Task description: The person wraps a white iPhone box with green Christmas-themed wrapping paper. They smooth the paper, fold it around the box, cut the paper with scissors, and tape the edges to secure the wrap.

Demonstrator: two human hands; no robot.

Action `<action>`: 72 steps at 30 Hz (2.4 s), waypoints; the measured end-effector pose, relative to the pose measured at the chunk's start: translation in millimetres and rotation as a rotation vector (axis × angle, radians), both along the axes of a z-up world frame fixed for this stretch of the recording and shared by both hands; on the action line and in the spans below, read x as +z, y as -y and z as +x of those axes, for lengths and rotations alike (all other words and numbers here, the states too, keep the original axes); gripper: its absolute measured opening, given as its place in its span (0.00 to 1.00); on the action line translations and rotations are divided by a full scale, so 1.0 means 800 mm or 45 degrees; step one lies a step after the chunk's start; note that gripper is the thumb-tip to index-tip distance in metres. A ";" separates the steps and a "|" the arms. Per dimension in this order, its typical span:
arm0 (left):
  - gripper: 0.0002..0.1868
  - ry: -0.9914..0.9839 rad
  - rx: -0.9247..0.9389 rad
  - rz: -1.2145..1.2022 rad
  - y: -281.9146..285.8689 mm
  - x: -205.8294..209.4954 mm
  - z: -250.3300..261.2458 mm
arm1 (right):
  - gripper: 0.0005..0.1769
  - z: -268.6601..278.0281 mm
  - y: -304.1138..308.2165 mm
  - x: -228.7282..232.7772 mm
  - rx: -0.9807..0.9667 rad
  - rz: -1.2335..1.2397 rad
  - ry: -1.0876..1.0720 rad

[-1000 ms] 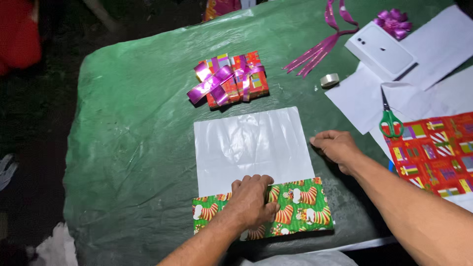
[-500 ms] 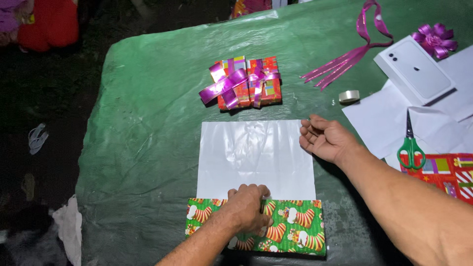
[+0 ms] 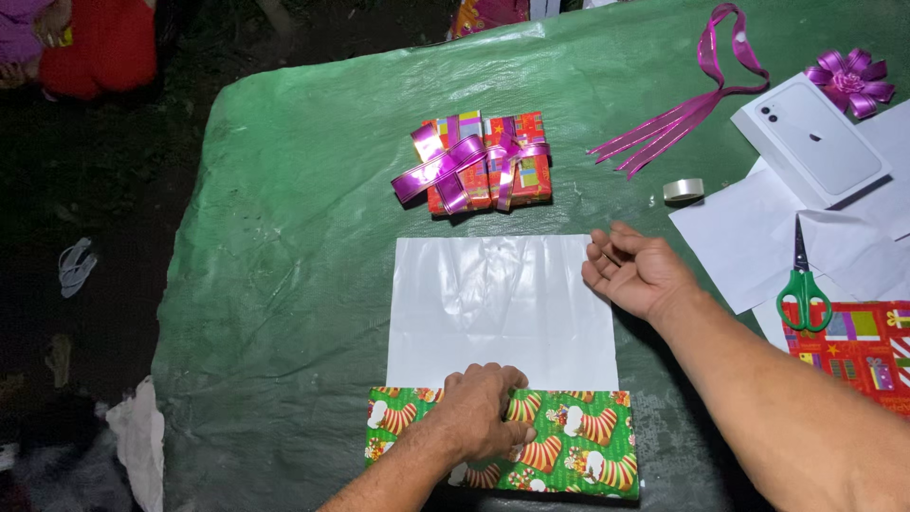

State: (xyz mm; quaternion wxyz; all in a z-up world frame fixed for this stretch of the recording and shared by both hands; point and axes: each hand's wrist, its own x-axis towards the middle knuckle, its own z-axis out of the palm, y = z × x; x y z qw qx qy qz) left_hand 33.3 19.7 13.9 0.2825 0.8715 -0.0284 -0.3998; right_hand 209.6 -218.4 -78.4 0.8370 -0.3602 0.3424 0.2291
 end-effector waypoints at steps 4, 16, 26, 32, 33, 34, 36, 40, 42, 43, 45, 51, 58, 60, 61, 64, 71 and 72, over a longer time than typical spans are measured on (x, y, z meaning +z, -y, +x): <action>0.36 -0.073 0.000 -0.002 0.000 -0.003 0.003 | 0.24 0.007 -0.002 0.003 0.008 0.031 0.001; 0.37 -0.088 0.019 -0.026 -0.003 0.005 0.009 | 0.18 0.017 0.001 -0.006 -0.090 0.054 -0.057; 0.39 -0.118 0.030 -0.032 -0.005 0.006 0.015 | 0.10 0.044 -0.015 -0.010 -0.209 -0.072 -0.252; 0.39 -0.151 0.024 -0.045 -0.003 0.009 0.018 | 0.08 0.038 -0.022 0.007 -0.327 0.033 -0.292; 0.39 -0.124 0.019 -0.042 -0.002 0.010 0.020 | 0.08 0.037 -0.021 0.008 -0.342 0.041 -0.293; 0.38 -0.098 0.015 -0.039 -0.001 0.010 0.021 | 0.07 0.037 -0.021 0.007 -0.339 0.056 -0.287; 0.36 -0.048 0.018 -0.037 0.001 0.007 0.026 | 0.07 0.038 -0.018 0.004 -0.337 0.084 -0.279; 0.29 0.080 0.181 -0.149 0.005 -0.022 0.060 | 0.07 0.043 -0.008 -0.011 -0.307 0.080 -0.267; 0.24 0.132 0.424 -0.307 0.017 -0.049 0.090 | 0.06 0.044 0.003 -0.020 -0.266 0.037 -0.267; 0.21 0.143 0.593 -0.412 0.026 -0.064 0.109 | 0.05 0.044 0.008 -0.024 -0.236 0.011 -0.250; 0.10 0.211 0.875 -0.807 0.046 -0.092 0.150 | 0.05 0.039 0.022 -0.033 -0.177 -0.042 -0.217; 0.06 -0.160 1.193 -0.872 0.108 -0.140 0.243 | 0.05 0.012 0.058 -0.040 0.002 -0.176 -0.146; 0.26 -0.108 1.104 -0.639 0.159 -0.148 0.270 | 0.21 -0.002 0.061 -0.022 0.086 -0.230 -0.052; 0.29 -0.160 1.135 -0.684 0.162 -0.139 0.269 | 0.26 -0.002 0.059 -0.016 0.094 -0.208 -0.031; 0.29 -0.153 1.144 -0.666 0.164 -0.133 0.268 | 0.26 -0.002 0.058 -0.013 0.091 -0.206 -0.036; 0.30 -0.140 1.174 -0.621 0.171 -0.122 0.268 | 0.26 -0.002 0.057 -0.009 0.082 -0.194 -0.042; 0.30 -0.122 1.306 -0.657 0.188 -0.129 0.277 | 0.25 -0.001 0.057 -0.012 0.074 -0.170 -0.042; 0.30 -0.117 1.318 -0.647 0.190 -0.132 0.277 | 0.25 -0.001 0.058 -0.013 0.073 -0.171 -0.044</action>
